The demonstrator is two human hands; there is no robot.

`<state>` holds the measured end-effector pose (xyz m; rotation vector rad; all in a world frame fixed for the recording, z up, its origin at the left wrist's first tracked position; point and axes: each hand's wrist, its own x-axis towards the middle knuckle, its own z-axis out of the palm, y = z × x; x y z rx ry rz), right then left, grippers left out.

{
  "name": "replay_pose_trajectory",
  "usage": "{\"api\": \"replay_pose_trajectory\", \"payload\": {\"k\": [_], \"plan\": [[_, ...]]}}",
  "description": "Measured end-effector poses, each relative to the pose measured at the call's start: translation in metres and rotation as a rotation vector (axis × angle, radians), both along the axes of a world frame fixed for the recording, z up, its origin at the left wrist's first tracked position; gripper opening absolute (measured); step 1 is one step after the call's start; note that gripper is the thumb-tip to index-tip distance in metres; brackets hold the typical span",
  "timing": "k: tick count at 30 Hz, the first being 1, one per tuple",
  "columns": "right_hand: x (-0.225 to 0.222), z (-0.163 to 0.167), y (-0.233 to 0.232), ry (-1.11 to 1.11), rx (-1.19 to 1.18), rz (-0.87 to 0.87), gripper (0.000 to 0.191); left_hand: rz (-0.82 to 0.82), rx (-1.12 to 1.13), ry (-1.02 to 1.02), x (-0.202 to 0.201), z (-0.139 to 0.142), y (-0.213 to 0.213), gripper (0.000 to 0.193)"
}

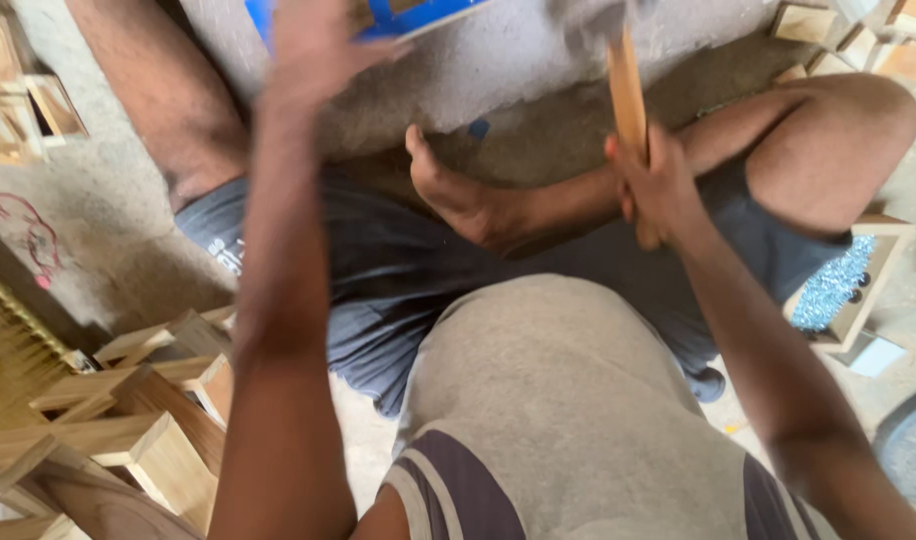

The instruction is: The person assembles small wooden frames by placing them into a green plastic jig and hammering nails into the joints. The person repeats this process for multiple frames, occasionally switching to a blue jig.

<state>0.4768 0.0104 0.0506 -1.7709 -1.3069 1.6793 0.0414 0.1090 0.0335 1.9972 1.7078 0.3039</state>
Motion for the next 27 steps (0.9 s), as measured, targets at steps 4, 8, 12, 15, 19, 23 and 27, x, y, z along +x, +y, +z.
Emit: {"api": "replay_pose_trajectory", "payload": {"k": [4,8,12,15,19,23,27], "plan": [[-0.002,-0.005,0.000,0.017,-0.093,-0.001,0.031,-0.191,0.457,0.196,-0.063,0.030,-0.028,0.096],[-0.013,-0.016,0.029,0.005,-0.061,0.075,0.035,0.035,0.072,0.111,-0.044,-0.005,-0.036,0.099],[-0.014,-0.011,0.044,0.048,-0.110,0.090,0.035,0.067,0.114,0.023,-0.025,-0.031,-0.030,0.104],[-0.010,-0.004,0.046,0.042,-0.123,0.114,0.036,0.015,0.148,0.031,-0.023,-0.023,-0.022,0.105],[-0.004,-0.007,0.049,0.037,-0.154,0.113,0.037,-0.039,0.083,-0.001,0.000,0.007,-0.009,0.106],[0.005,-0.023,0.049,-0.061,-0.105,0.125,0.042,-0.101,0.131,0.246,0.038,0.036,0.013,0.121],[0.009,-0.045,0.045,-0.032,-0.008,0.153,0.042,-0.132,0.485,0.027,0.098,0.028,0.067,0.061]]}}
